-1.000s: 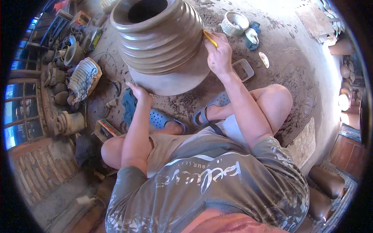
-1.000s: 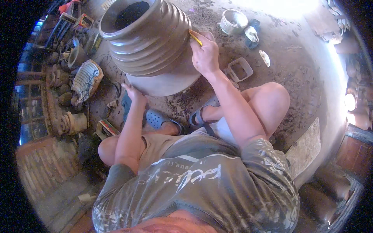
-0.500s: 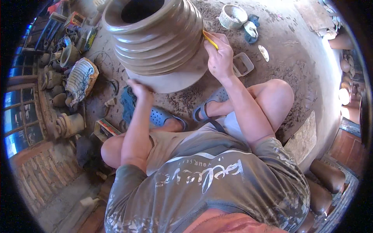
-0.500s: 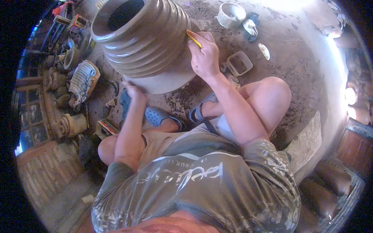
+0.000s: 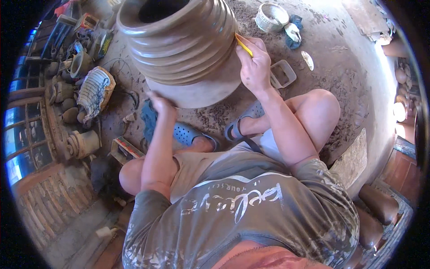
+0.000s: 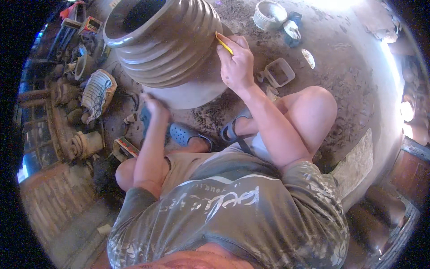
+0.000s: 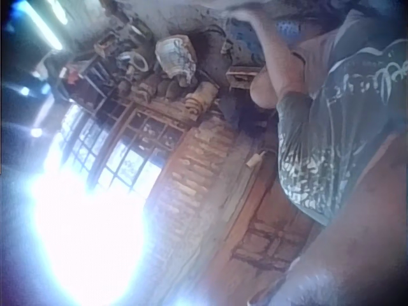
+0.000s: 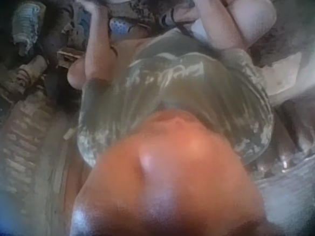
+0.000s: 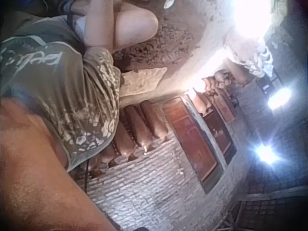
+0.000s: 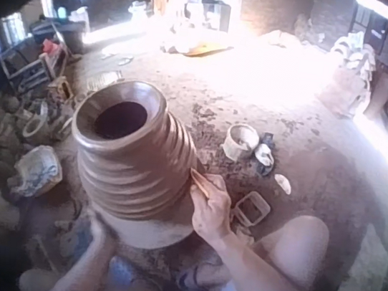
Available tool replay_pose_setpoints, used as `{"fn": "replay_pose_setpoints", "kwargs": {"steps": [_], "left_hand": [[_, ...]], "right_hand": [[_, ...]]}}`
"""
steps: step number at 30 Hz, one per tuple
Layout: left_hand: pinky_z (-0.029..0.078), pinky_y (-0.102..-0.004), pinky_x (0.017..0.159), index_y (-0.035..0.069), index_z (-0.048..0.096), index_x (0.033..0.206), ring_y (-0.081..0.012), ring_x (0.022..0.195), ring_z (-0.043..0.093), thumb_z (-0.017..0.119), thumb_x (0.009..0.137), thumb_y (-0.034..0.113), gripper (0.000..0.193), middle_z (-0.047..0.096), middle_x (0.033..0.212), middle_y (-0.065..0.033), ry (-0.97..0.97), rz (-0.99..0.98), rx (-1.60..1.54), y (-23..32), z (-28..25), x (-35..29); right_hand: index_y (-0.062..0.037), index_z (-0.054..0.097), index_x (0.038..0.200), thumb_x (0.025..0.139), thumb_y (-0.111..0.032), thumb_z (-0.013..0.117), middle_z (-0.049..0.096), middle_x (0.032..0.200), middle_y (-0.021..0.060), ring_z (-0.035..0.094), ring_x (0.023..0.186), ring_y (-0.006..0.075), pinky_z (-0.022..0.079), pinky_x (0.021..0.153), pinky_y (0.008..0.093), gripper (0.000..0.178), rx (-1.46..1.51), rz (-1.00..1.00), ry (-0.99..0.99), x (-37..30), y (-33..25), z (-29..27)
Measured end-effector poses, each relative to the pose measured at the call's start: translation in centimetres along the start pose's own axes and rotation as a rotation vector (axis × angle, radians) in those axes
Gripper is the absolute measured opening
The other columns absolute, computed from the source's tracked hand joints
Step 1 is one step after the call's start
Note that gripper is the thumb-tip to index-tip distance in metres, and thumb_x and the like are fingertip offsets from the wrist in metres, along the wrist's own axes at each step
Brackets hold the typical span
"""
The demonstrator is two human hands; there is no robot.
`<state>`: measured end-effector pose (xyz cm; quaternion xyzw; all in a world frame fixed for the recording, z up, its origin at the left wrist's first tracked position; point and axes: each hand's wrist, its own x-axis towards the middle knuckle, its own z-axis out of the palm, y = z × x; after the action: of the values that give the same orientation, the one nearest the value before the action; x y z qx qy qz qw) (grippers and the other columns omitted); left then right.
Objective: The person applies a liquid glaze to a large ceramic pot on a spinning wheel using a brush, kemudian uses a yellow rib tool to smooth the surface and edges of the pot while it rotates.
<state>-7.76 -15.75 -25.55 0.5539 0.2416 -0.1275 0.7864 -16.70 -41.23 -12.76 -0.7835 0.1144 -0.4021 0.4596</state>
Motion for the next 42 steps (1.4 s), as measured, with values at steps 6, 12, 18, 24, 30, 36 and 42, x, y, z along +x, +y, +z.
{"fn": "replay_pose_setpoints", "kwargs": {"steps": [6, 12, 18, 24, 30, 36, 42], "left_hand": [[0.035, -0.0559, 0.109, 0.016, 0.027, 0.158, -0.0324, 0.126, 0.048, 0.029, 0.099, 0.073, 0.082, 0.049, 0.139, -0.0154, -0.326, -0.429, 0.312, -10.5, 0.6, -9.5], [0.043, -0.0473, 0.107, 0.008, 0.028, 0.157, -0.031, 0.132, 0.049, 0.028, 0.099, 0.074, 0.088, 0.047, 0.149, -0.0141, -0.193, -0.102, -0.25, -4.8, -0.1, -3.8], [0.046, -0.0488, 0.098, 0.013, 0.031, 0.156, -0.0288, 0.127, 0.05, 0.025, 0.1, 0.072, 0.082, 0.046, 0.149, -0.0111, 0.06, -0.054, 0.187, -5.7, 1.6, -3.9], [0.048, -0.0436, 0.079, 0.018, 0.034, 0.154, -0.026, 0.113, 0.056, 0.025, 0.098, 0.075, 0.08, 0.053, 0.139, -0.013, -0.251, -0.577, 0.237, -7.1, 2.5, -13.0], [0.037, -0.0479, 0.116, 0.013, 0.025, 0.159, -0.0298, 0.143, 0.041, 0.019, 0.101, 0.07, 0.082, 0.037, 0.158, -0.0151, -0.09, -0.087, 0.01, -2.8, -2.3, -0.6], [0.046, -0.0465, 0.085, 0.013, 0.041, 0.145, -0.0281, 0.103, 0.055, 0.033, 0.1, 0.071, 0.074, 0.055, 0.12, -0.015, -0.264, -0.514, 0.29, -9.2, 1.6, -12.4], [0.034, -0.053, 0.113, 0.018, 0.02, 0.161, -0.0295, 0.145, 0.039, 0.023, 0.097, 0.077, 0.087, 0.036, 0.161, -0.0091, -0.02, -0.138, -0.054, 0.3, -1.1, 0.4]], "right_hand": [[-0.0007, 0.071, 0.121, 0.092, -0.005, 0.065, 0.064, 0.103, 0.0134, 0.063, 0.092, 0.0218, 0.05, 0.083, 0.0295, 0.029, 0.025, 0.024, -0.008, -0.2, -0.1, 0.5], [-0.0006, 0.071, 0.12, 0.092, -0.004, 0.065, 0.064, 0.104, 0.013, 0.063, 0.093, 0.0213, 0.049, 0.083, 0.0293, 0.028, 0.024, 0.053, -0.039, -0.4, -1.0, -0.4], [-0.0002, 0.071, 0.12, 0.092, -0.004, 0.065, 0.064, 0.103, 0.0132, 0.064, 0.094, 0.0227, 0.049, 0.083, 0.03, 0.028, 0.03, 0.049, -0.022, -1.3, -1.3, -0.7], [0.0002, 0.071, 0.119, 0.092, -0.005, 0.066, 0.064, 0.103, 0.0137, 0.064, 0.093, 0.0235, 0.05, 0.083, 0.0303, 0.028, 0.016, 0.073, 0.006, -1.6, -0.5, -0.7], [0.0002, 0.071, 0.119, 0.092, -0.005, 0.066, 0.064, 0.103, 0.0137, 0.064, 0.09, 0.0234, 0.05, 0.081, 0.0299, 0.027, 0.012, 0.043, 0.012, -1.5, -1.5, -0.4], [0.0008, 0.071, 0.119, 0.092, -0.005, 0.066, 0.065, 0.102, 0.0142, 0.065, 0.092, 0.0242, 0.05, 0.082, 0.0306, 0.028, -0.003, 0.047, -0.001, -1.4, -1.2, 0.1], [0.0001, 0.071, 0.119, 0.091, -0.006, 0.066, 0.065, 0.101, 0.0153, 0.065, 0.091, 0.0259, 0.051, 0.082, 0.0325, 0.029, -0.051, -0.005, 0.006, -0.9, -1.6, -0.3]]}}
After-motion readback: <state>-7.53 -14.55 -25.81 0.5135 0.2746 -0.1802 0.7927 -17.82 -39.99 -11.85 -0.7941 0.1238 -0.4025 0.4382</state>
